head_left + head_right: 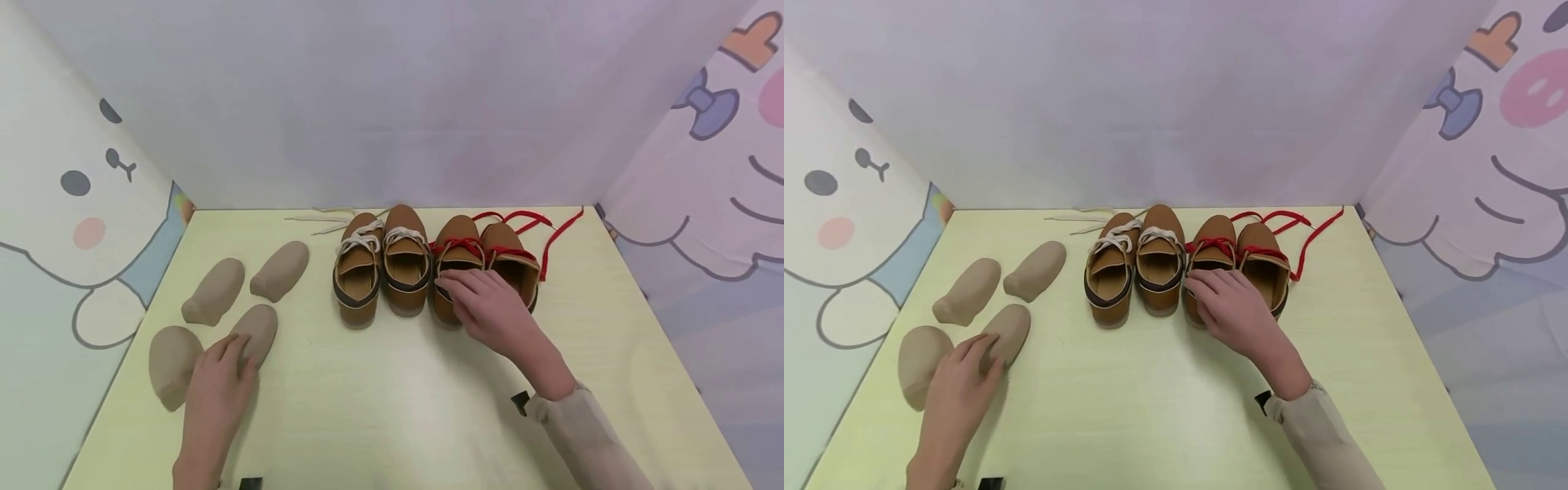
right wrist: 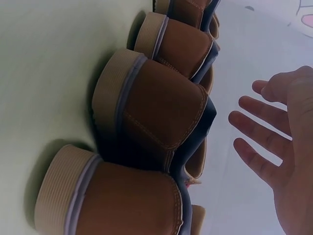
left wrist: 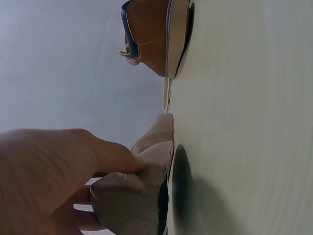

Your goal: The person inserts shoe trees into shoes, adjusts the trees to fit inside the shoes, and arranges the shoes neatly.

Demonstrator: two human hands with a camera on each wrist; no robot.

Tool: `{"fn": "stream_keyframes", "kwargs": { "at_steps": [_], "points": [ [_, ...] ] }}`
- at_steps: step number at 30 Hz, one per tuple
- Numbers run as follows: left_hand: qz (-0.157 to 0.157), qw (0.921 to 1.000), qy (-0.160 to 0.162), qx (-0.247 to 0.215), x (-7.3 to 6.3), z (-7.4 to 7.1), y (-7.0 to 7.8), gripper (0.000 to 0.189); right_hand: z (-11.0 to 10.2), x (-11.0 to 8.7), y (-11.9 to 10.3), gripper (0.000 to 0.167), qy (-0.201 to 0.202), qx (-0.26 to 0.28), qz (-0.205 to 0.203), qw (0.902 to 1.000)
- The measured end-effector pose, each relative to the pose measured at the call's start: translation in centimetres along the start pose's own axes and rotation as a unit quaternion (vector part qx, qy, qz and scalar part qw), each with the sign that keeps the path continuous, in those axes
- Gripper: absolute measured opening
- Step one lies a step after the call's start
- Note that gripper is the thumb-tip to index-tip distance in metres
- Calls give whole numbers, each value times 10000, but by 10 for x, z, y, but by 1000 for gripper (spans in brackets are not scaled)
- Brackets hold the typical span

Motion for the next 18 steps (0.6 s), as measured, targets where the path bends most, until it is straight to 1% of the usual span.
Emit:
{"fn": "stream_keyframes", "kwargs": {
  "at_steps": [4, 9, 13, 18],
  "points": [
    [169, 9996, 234, -26, -1, -7, 12, 39, 1, 9, -2, 37, -38, 19, -65, 10000],
    [394, 9978, 516, 141, -5, -17, 29, 37, 6, 20, -4, 36, -121, 63, -77, 9999],
    [547, 9960, 665, 234, -8, -21, 42, 36, 9, 28, -6, 35, -179, 73, -91, 9998],
    [755, 9932, 849, 267, -8, -27, 55, 36, 10, 41, -10, 35, -164, 73, -128, 9998]
  ]
}}
Point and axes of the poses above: each hand's wrist, its own x-axis towards the middle knuckle, its own z-axis out of the palm, y = z × x, the point moved 9 cm from there along x, towards the middle knuckle, and after that the axes turned 12 degrees about -y, right-handed, at the moved point
